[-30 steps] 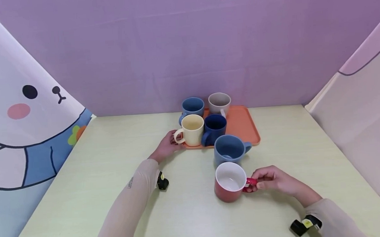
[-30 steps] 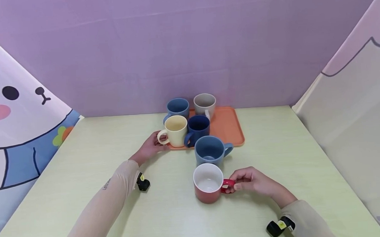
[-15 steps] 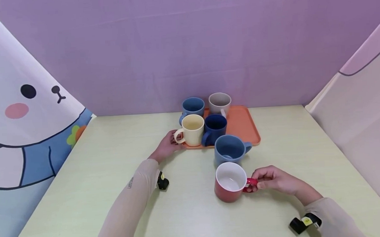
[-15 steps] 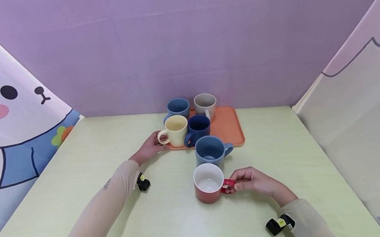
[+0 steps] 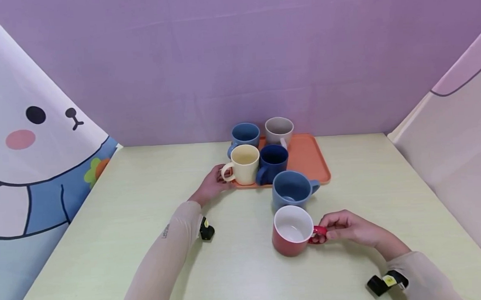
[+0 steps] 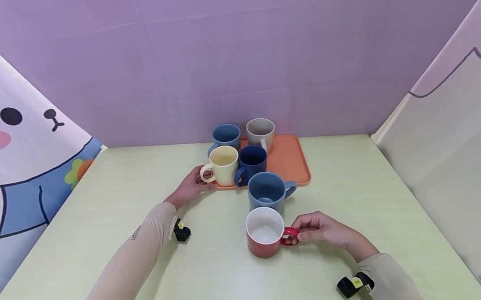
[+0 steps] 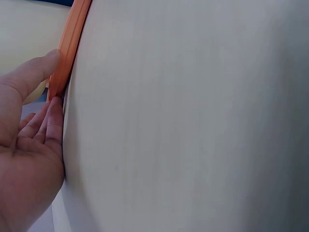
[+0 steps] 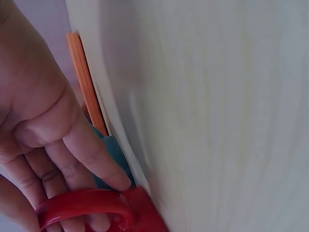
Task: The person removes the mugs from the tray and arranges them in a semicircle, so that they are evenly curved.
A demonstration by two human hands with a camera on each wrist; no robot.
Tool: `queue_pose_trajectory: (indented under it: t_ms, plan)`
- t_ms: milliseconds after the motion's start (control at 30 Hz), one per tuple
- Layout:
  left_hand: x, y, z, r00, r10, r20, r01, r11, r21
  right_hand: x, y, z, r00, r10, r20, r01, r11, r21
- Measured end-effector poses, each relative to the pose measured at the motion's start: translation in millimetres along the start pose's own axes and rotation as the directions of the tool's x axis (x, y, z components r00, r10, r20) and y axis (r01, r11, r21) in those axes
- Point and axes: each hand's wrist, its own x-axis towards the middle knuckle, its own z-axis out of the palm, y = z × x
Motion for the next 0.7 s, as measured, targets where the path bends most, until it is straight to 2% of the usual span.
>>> queue_pose_trajectory:
  t_ms: [133, 267, 367, 500, 567, 700]
  plan:
    - [-0.9, 0.7, 0.1, 1.000, -0.004, -0.002, 0.004, 1.000, -0.002, 0.4, -2.5, 0.2, 1.000, 0.009, -0.004, -0.009, 0.999, -0.046]
    - [-0.5, 0.1, 0.0, 1.000, 0.000, -0.011, 0.000, 1.000, 0.009, 1.7, -6.7, 0.7, 1.000, -0.014, 0.008, 0.014, 0.996, -0.086]
    - [-0.6, 0.2, 0.0, 1.000, 0.005, -0.011, -0.005, 1.000, 0.002, 2.2, -8.9, 0.1, 0.999, -0.041, 0.029, 0.043, 0.993, -0.105]
    - [-0.7, -0.2, 0.1, 1.000, 0.003, -0.007, -0.003, 1.000, -0.012, 1.6, -12.9, -3.7, 0.998, -0.033, 0.058, 0.039, 0.993, -0.113]
    - [-0.7, -0.2, 0.2, 1.000, 0.000, -0.005, -0.001, 1.000, -0.013, 0.8, -16.3, -7.1, 0.998, -0.027, 0.053, 0.034, 0.991, -0.133]
    - [-0.3, 0.1, 0.1, 1.000, -0.003, -0.007, 0.003, 1.000, -0.010, -0.9, -26.7, -13.8, 0.998, -0.054, -0.010, 0.052, 0.980, -0.192]
